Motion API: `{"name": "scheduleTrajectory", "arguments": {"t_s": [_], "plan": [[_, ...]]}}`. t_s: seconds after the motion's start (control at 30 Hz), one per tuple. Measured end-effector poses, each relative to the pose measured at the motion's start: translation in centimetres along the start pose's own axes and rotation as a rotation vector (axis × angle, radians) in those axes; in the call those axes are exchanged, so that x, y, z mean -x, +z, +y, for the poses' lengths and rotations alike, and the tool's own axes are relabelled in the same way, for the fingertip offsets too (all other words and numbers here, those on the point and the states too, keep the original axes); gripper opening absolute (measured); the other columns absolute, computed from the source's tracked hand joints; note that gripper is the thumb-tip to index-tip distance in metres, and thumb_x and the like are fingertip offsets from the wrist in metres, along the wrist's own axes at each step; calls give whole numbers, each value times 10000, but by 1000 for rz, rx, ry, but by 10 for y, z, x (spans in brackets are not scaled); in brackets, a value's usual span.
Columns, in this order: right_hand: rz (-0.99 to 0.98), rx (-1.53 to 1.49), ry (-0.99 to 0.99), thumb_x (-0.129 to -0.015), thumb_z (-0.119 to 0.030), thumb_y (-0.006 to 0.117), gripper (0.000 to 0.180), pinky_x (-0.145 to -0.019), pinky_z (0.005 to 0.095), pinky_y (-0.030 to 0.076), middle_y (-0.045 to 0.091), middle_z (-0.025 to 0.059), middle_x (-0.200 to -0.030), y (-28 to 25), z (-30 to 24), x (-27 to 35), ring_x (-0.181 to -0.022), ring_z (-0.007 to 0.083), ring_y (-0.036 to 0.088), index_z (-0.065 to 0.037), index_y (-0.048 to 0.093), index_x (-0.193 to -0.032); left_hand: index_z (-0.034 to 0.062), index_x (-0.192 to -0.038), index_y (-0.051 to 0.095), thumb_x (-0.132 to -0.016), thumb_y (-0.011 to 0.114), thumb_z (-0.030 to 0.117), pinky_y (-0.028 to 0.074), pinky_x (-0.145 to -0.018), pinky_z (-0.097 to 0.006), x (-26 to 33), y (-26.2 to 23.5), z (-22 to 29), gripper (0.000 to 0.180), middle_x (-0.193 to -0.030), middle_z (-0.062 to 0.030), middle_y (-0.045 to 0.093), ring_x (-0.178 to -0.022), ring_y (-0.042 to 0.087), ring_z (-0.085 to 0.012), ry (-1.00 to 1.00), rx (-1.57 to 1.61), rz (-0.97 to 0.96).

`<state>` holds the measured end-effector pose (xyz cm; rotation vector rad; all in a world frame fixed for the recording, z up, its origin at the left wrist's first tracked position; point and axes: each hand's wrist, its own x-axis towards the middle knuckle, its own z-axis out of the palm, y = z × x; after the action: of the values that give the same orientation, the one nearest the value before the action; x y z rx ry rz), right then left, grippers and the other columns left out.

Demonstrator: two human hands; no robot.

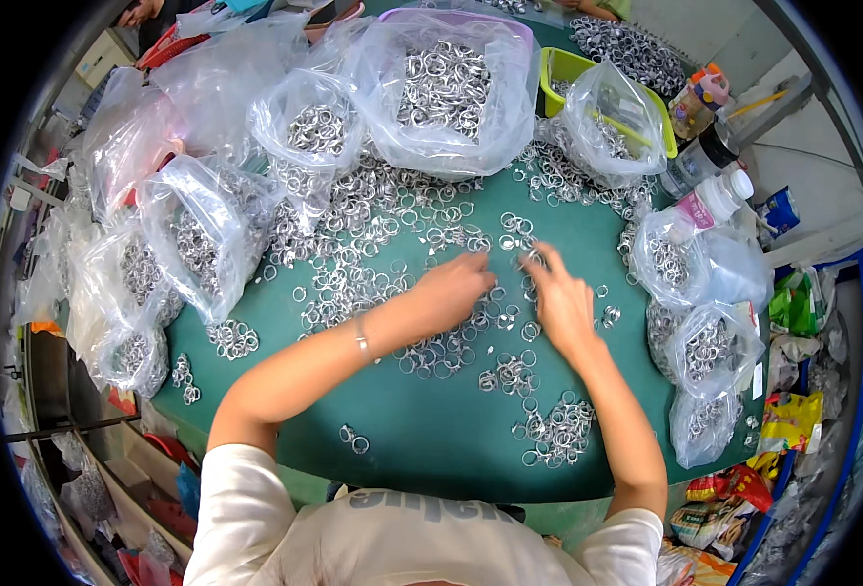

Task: The person sorts and organizes small metal rings on a green work surface by hand, pulling them from piles and grouping them together.

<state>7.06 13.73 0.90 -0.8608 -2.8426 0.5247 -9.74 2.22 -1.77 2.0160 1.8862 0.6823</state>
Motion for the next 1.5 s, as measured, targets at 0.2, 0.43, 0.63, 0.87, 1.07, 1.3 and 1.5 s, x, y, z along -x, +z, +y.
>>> {"name": "scheduleTrajectory", "arguments": {"t_s": [0.2,0.43,0.63,0.87,1.07,1.3,1.5], "plan": [[71,-494,-215,-863,-51,540,219,-730,418,492,639,131,-882,0,9,5,-838,335,624,-86,653,-1047,43,-1071,584,-788,583,-17,460,-842,-419,-29,-23,-6,290,-1049,-166,520,-997,541,-356,-174,135,228],[191,-71,43,-850,-120,599,181,-671,429,486,599,113,-1001,12,17,-49,-768,326,624,-93,652,-1022,22,-1006,580,-740,676,35,458,-861,-421,-79,15,-30,283,-1054,-179,521,-975,549,-351,-137,58,168],[3,-540,-28,-826,-36,630,122,-618,345,475,594,89,-950,-2,24,-19,-671,232,589,-21,630,-947,10,-924,564,-724,688,2,480,-705,-396,-41,-8,-13,235,-842,-129,582,-786,593,-308,-67,242,97],[-168,-912,73,-846,6,608,72,-600,258,450,577,55,-879,-12,-1,30,-705,121,553,-10,617,-916,13,-1008,632,-777,655,1,470,-606,-304,8,-32,27,233,-768,-70,612,-676,569,-176,-244,578,27],[30,-321,-267,-780,-14,643,120,-576,377,483,609,28,-913,-14,-18,46,-671,259,614,-88,656,-873,21,-952,696,-829,647,51,494,-649,-259,27,-20,26,136,-825,-65,673,-735,613,-135,-400,680,53],[199,-165,-66,-787,-107,669,193,-592,418,492,589,88,-929,4,-10,-5,-707,313,632,-89,667,-979,13,-958,689,-838,621,3,496,-695,-257,31,-23,38,139,-893,-69,668,-770,610,-136,-310,625,-11],[155,-113,-51,-767,-124,696,193,-589,422,476,588,82,-915,17,-15,-9,-703,310,629,-93,646,-950,41,-1090,647,-846,599,-11,441,-642,-234,38,-24,30,254,-875,0,611,-707,519,-64,-366,844,-67]]}}
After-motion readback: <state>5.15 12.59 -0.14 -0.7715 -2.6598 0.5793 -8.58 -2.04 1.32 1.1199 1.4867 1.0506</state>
